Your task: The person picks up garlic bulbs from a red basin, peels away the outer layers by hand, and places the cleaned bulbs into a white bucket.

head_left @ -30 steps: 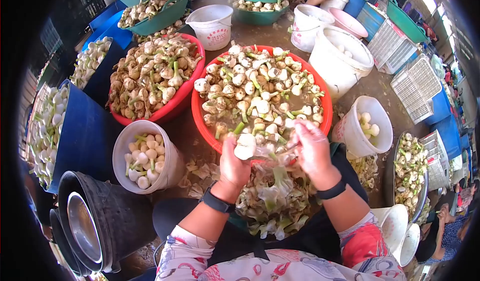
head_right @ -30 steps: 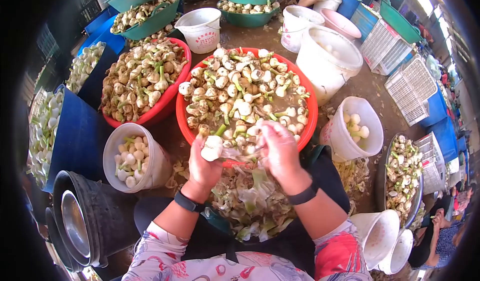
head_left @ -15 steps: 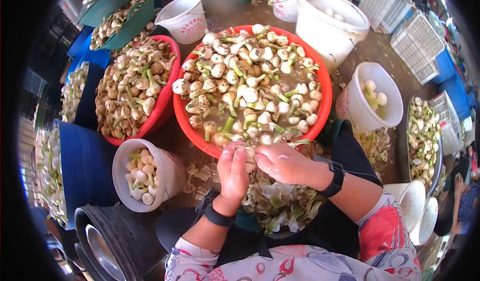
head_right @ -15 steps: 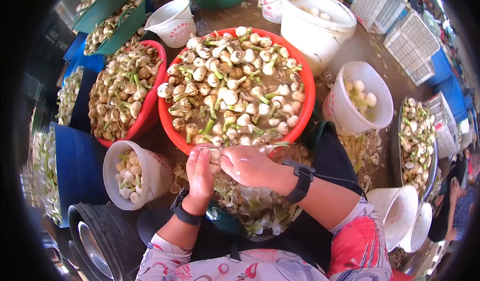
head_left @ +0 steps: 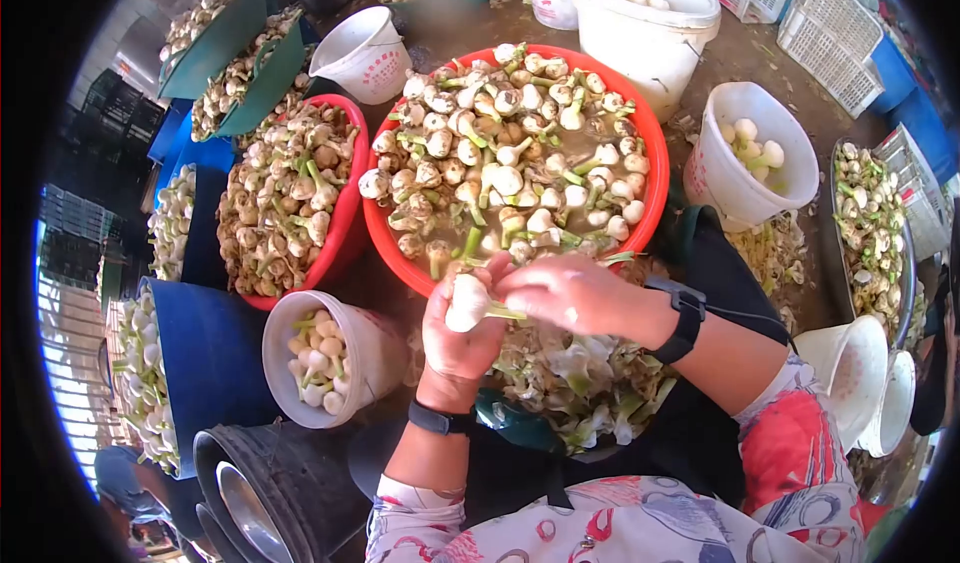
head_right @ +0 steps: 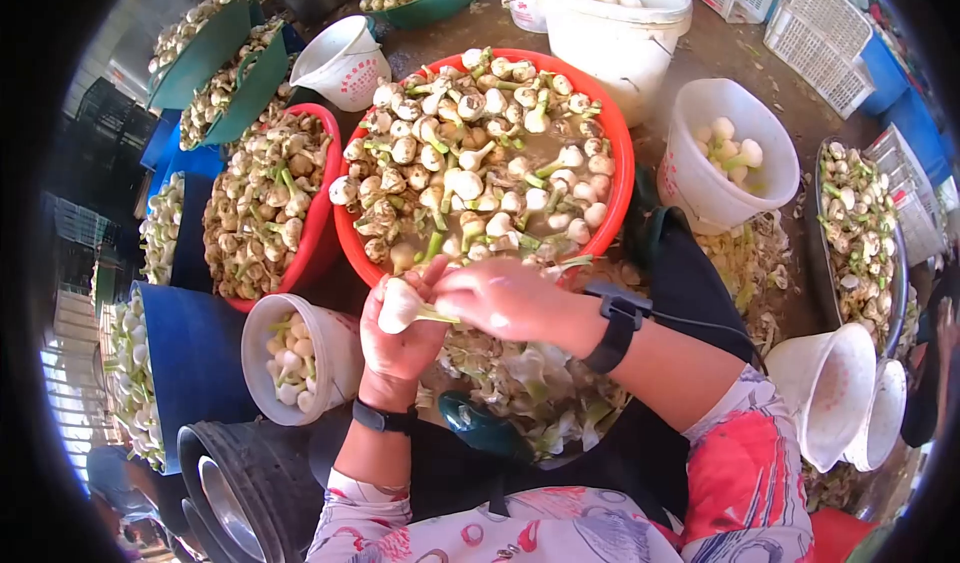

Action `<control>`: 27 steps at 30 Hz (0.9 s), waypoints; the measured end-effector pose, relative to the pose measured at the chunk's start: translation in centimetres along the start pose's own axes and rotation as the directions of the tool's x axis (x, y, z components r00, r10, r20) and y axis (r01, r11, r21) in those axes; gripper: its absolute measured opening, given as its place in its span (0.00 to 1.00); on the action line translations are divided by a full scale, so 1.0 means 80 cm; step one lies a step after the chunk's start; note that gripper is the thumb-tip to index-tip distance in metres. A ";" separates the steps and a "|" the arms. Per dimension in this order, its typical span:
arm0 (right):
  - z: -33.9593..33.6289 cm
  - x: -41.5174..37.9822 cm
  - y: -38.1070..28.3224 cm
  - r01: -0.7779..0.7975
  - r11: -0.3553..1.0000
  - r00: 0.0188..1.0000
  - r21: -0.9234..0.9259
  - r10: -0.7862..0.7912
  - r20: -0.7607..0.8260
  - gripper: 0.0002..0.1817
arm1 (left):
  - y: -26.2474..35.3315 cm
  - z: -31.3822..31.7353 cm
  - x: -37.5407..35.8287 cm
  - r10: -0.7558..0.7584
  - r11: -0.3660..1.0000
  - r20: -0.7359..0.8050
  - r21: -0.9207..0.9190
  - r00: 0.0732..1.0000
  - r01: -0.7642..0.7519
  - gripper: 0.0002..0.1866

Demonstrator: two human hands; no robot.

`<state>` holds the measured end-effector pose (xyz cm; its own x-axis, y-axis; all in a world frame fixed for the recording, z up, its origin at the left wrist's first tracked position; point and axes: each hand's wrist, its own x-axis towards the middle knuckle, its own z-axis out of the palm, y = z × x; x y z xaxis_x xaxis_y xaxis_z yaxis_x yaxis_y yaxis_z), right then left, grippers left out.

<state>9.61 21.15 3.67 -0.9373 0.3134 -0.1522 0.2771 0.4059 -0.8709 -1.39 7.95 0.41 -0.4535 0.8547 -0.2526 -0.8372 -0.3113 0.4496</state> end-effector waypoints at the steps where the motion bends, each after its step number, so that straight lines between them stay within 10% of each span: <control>1: 0.007 -0.002 0.002 0.204 0.979 0.979 -0.006 -0.204 -0.027 0.10 | -0.002 0.003 0.000 -0.010 1.000 0.005 0.004 1.000 0.010 0.17; 3: 0.022 -0.001 0.010 0.432 0.901 0.886 -0.044 -0.433 -0.167 0.08 | -0.004 0.008 -0.002 -0.036 0.984 -0.026 0.176 0.999 0.040 0.21; 6: 0.008 -0.006 0.014 0.333 0.903 0.914 -0.271 -0.379 -0.142 0.06 | -0.001 0.011 -0.011 0.147 0.783 0.080 0.600 0.986 -0.166 0.24; 8: 0.009 -0.008 0.024 0.334 0.902 0.921 -0.273 -0.373 -0.107 0.06 | 0.007 0.010 -0.012 0.169 0.186 0.133 0.969 0.977 -0.164 0.22; 11: 0.003 -0.009 0.025 0.272 0.918 0.939 -0.290 -0.319 -0.130 0.07 | -0.001 0.005 -0.006 0.171 0.036 0.216 0.974 0.961 -0.225 0.21; 12: -0.007 -0.007 0.019 0.060 0.998 0.998 0.033 -0.061 0.006 0.08 | -0.002 0.011 -0.005 0.187 -0.005 0.226 0.973 0.956 -0.229 0.21; 13: -0.014 -0.005 0.012 -0.209 0.927 0.966 0.310 0.146 0.215 0.10 | 0.003 0.014 -0.004 0.008 0.385 0.065 0.921 0.998 -0.063 0.21; 14: -0.008 -0.004 0.020 -0.207 0.927 0.966 0.311 0.145 0.213 0.10 | 0.001 0.018 -0.005 0.007 0.382 0.067 0.922 0.998 -0.064 0.21; 16: 0.009 0.001 0.035 -0.155 0.651 0.987 0.743 0.065 0.149 0.13 | -0.004 0.024 -0.010 0.016 0.817 0.093 0.572 0.996 -0.067 0.21; 20: 0.023 0.003 0.026 -0.109 0.415 0.994 0.903 0.034 0.104 0.13 | -0.013 0.023 -0.009 0.032 0.993 0.129 0.109 0.991 -0.046 0.18; 21: 0.023 -0.005 0.022 0.126 0.916 0.988 0.381 -0.080 -0.135 0.09 | -0.016 0.023 -0.012 0.064 0.996 0.076 0.055 0.995 -0.068 0.17; 22: 0.027 -0.007 0.016 0.131 0.917 0.988 0.378 -0.089 -0.126 0.09 | -0.016 0.020 -0.015 0.077 0.995 0.074 0.053 0.994 -0.081 0.17; 24: 0.039 -0.015 0.006 0.463 0.865 0.789 -0.193 -0.501 -0.356 0.08 | -0.016 0.011 -0.021 0.055 0.995 -0.148 -0.071 0.987 -0.066 0.17; 27: 0.051 -0.017 0.004 0.528 0.816 0.785 -0.235 -0.574 -0.232 0.09 | -0.006 0.015 -0.032 0.060 0.996 -0.182 -0.059 0.981 -0.072 0.16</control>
<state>10.13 17.33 1.72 -0.8458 0.2123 0.4894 -0.2189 0.6985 -0.6813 0.58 6.44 1.88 -0.5512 0.7443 -0.3770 -0.8189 -0.3960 0.4154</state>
